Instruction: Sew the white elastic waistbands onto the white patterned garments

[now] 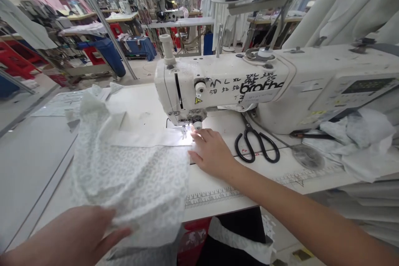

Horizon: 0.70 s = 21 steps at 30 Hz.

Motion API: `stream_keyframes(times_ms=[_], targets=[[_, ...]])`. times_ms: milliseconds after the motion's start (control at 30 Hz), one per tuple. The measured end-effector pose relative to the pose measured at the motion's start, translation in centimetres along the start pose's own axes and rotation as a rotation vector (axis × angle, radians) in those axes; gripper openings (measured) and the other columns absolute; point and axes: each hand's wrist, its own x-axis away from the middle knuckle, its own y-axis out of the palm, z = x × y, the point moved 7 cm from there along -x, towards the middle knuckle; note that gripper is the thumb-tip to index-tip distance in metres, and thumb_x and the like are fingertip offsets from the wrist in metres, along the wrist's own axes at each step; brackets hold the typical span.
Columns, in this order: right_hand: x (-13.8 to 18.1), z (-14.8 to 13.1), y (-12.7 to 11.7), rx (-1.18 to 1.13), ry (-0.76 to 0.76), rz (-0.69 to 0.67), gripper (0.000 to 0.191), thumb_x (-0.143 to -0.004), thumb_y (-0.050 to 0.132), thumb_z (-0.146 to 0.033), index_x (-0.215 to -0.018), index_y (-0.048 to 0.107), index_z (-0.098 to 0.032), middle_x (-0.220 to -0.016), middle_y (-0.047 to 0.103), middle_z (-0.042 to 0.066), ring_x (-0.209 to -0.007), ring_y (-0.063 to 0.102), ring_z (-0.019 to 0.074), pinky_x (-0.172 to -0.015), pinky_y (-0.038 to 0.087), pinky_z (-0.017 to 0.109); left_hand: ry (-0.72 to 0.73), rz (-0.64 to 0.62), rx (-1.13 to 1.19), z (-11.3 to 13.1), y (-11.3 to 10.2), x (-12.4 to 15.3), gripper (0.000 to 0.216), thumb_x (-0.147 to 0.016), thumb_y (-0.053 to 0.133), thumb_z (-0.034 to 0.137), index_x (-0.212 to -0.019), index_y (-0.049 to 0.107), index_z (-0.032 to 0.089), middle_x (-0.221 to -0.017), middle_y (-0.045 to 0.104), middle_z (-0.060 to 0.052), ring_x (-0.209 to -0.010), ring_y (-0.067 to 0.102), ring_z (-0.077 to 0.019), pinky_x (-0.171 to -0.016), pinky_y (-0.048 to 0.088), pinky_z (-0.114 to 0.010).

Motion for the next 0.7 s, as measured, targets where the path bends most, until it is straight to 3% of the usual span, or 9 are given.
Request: stream_keyframes(times_ms=[67, 133, 200, 300, 433, 567, 700], targets=[[0.3, -1.0, 0.6, -0.018, -0.038, -0.037, 0.039, -0.086, 0.050, -0.032, -0.118, 0.047, -0.012, -0.118, 0.052, 0.014, -0.107, 0.045, 0.0287, -0.088, 0.040, 0.046, -0.070, -0.118, -0.081, 1.5, 0.4, -1.9, 0.043, -0.080, 0.044, 0.053, -0.052, 0.050, 0.022, -0.041, 0.047, 0.001, -0.031, 0.039, -0.0136, -0.030, 0.026, -0.027], [0.7, -1.6, 1.1, -0.021, -0.067, -0.061, 0.040, -0.086, 0.051, -0.033, -0.119, 0.048, -0.012, -0.119, 0.053, 0.014, -0.112, 0.043, 0.0286, -0.092, 0.038, 0.046, -0.008, -0.151, 0.003, 3.3, 0.4, -5.3, 0.035, -0.088, 0.034, 0.043, -0.071, 0.054, 0.021, -0.064, 0.059, -0.002, -0.049, 0.053, -0.0154, -0.041, 0.042, -0.030], [1.1, -1.9, 1.3, -0.016, -0.095, -0.063, 0.039, -0.086, 0.050, -0.033, -0.118, 0.049, -0.011, -0.120, 0.054, 0.014, -0.113, 0.043, 0.0278, -0.095, 0.037, 0.046, 0.128, -0.066, 0.121, 4.4, 0.0, -9.0, 0.027, -0.092, 0.031, 0.032, -0.090, 0.055, 0.020, -0.093, 0.061, -0.005, -0.076, 0.059, -0.0153, -0.065, 0.052, -0.031], [1.3, -1.5, 1.0, -0.012, -0.119, -0.062, 0.035, -0.087, 0.049, -0.032, -0.114, 0.052, -0.010, -0.118, 0.055, 0.013, -0.111, 0.045, 0.0269, -0.095, 0.037, 0.045, 0.246, 0.038, 0.117, 3.3, 0.7, -12.6, 0.026, -0.090, 0.039, 0.029, -0.111, 0.050, 0.018, -0.123, 0.050, -0.008, -0.113, 0.047, -0.0187, -0.095, 0.044, -0.035], [0.4, -0.6, 0.3, -0.011, -0.119, -0.027, 0.029, -0.085, 0.051, -0.030, -0.106, 0.056, -0.010, -0.106, 0.058, 0.013, -0.102, 0.048, 0.0264, -0.089, 0.040, 0.043, 0.233, 0.076, -0.032, 1.1, 3.0, -13.4, 0.043, -0.088, 0.045, 0.033, -0.128, 0.039, 0.018, -0.136, 0.040, -0.008, -0.129, 0.030, -0.0237, -0.105, 0.031, -0.044], [-0.1, -0.6, 0.9, -0.030, -0.171, -0.030, 0.027, -0.085, 0.050, -0.030, -0.106, 0.055, -0.013, -0.104, 0.058, 0.012, -0.099, 0.048, 0.0260, -0.087, 0.040, 0.043, 0.184, 0.129, -0.062, 1.2, 3.3, -12.7, 0.042, -0.089, 0.041, 0.034, -0.128, 0.041, 0.018, -0.137, 0.040, -0.008, -0.130, 0.030, -0.0245, -0.105, 0.030, -0.046], [0.7, -0.9, 1.3, -0.066, -0.194, 0.002, 0.028, -0.085, 0.049, -0.029, -0.107, 0.055, -0.013, -0.106, 0.058, 0.011, -0.102, 0.048, 0.0254, -0.091, 0.038, 0.044, 0.215, 0.089, -0.025, 1.7, 3.2, -12.7, 0.038, -0.089, 0.042, 0.033, -0.125, 0.045, 0.022, -0.135, 0.043, -0.005, -0.129, 0.031, -0.0244, -0.103, 0.031, -0.047]])
